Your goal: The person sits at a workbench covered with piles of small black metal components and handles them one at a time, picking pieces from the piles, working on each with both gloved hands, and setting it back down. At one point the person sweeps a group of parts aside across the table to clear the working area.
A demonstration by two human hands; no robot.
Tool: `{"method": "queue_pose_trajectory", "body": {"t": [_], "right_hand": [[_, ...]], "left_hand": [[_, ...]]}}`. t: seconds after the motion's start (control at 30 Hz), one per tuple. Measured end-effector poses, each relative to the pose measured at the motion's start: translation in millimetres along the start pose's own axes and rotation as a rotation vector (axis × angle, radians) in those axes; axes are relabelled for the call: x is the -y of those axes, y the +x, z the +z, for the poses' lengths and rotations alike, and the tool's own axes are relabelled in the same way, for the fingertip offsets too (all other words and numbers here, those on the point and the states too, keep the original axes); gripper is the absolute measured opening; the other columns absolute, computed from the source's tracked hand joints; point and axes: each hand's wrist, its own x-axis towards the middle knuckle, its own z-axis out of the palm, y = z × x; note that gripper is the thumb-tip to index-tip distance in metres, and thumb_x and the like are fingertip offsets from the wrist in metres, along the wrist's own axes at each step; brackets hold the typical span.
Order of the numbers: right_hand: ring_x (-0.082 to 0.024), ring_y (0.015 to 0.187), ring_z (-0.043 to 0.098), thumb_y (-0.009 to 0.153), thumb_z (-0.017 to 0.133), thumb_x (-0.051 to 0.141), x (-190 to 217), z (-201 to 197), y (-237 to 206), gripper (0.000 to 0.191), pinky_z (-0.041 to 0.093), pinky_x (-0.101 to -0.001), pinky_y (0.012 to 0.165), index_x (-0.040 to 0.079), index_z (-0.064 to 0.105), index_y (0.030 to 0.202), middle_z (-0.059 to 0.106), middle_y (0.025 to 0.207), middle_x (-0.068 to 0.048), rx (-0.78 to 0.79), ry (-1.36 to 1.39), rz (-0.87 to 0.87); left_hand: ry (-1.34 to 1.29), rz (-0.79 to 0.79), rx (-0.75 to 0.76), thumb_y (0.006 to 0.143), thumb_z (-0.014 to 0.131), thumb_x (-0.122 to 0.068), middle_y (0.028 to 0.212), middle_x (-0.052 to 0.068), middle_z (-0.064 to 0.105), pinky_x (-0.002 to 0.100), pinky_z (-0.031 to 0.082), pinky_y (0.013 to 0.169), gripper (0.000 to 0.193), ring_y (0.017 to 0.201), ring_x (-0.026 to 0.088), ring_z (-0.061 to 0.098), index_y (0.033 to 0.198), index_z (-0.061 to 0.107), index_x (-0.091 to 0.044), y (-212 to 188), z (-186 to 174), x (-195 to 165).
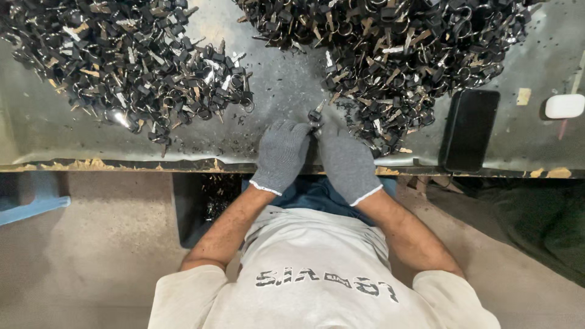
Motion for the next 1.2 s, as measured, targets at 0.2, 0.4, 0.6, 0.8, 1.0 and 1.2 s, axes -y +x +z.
{"method": "queue_pose_trajectory", "body": {"t": [0.2, 0.4, 0.6, 0.8, 1.0, 1.2], "right_hand": [[-0.036, 0.062, 0.072, 0.101, 0.059, 0.023, -12, 6, 3, 0.042, 0.057, -0.0466, 0.052, -0.007, 0.054, 0.129, 0.070, 0.073, -0.018, -0.011, 0.048, -0.132], [-0.035, 0.065, 0.071, 0.099, 0.061, 0.027, -12, 5, -5, 0.031, 0.058, -0.0458, 0.054, 0.001, 0.059, 0.114, 0.070, 0.081, -0.018, -0.083, 0.018, -0.100], [-0.032, 0.069, 0.072, 0.101, 0.060, 0.027, -7, 7, -22, 0.025, 0.059, -0.0429, 0.054, 0.002, 0.060, 0.106, 0.069, 0.084, -0.018, -0.107, -0.052, -0.153], [-0.040, 0.076, 0.072, 0.104, 0.059, 0.027, -5, -7, -2, 0.034, 0.059, -0.0512, 0.070, -0.001, 0.055, 0.123, 0.073, 0.086, -0.023, 0.163, 0.162, -0.077], [-0.046, 0.088, 0.071, 0.089, 0.063, 0.024, -13, -24, -12, 0.080, 0.058, -0.0502, 0.076, -0.013, 0.034, 0.154, 0.056, 0.134, -0.044, -0.176, 0.451, -0.306], [-0.040, 0.086, 0.072, 0.101, 0.065, 0.031, 7, -8, -22, 0.031, 0.057, -0.0536, 0.078, 0.006, 0.058, 0.116, 0.071, 0.090, -0.021, 0.246, 0.212, -0.200]], "left_hand": [[0.067, 0.082, 0.000, 0.087, 0.073, -0.017, 0.094, 0.011, 0.065, 0.045, 0.051, 0.083, 0.019, 0.092, 0.031, 0.064, 0.103, 0.067, -0.009, -2, 3, 8], [0.189, 0.056, 0.010, 0.084, 0.072, -0.016, 0.093, 0.011, 0.065, 0.046, 0.049, 0.075, 0.017, 0.090, 0.031, 0.063, 0.098, 0.066, -0.008, -5, 3, 0], [0.068, 0.047, -0.065, 0.082, 0.071, -0.016, 0.087, 0.011, 0.062, 0.047, 0.049, 0.075, 0.015, 0.085, 0.032, 0.062, 0.093, 0.063, -0.009, -9, 3, 5], [0.053, 0.013, -0.017, 0.086, 0.072, -0.014, 0.082, 0.012, 0.060, 0.048, 0.049, 0.074, 0.013, 0.082, 0.034, 0.061, 0.088, 0.061, -0.008, -14, 0, -13], [-0.223, 0.125, 0.043, 0.086, 0.066, -0.014, 0.100, 0.017, 0.063, 0.045, 0.052, 0.077, 0.027, 0.090, 0.036, 0.063, 0.109, 0.064, -0.001, 12, -47, 3], [0.129, 0.501, 0.154, 0.086, 0.075, -0.025, 0.104, 0.009, 0.066, 0.045, 0.055, 0.083, 0.022, 0.101, 0.030, 0.064, 0.103, 0.069, -0.013, 59, -26, 12]]}}
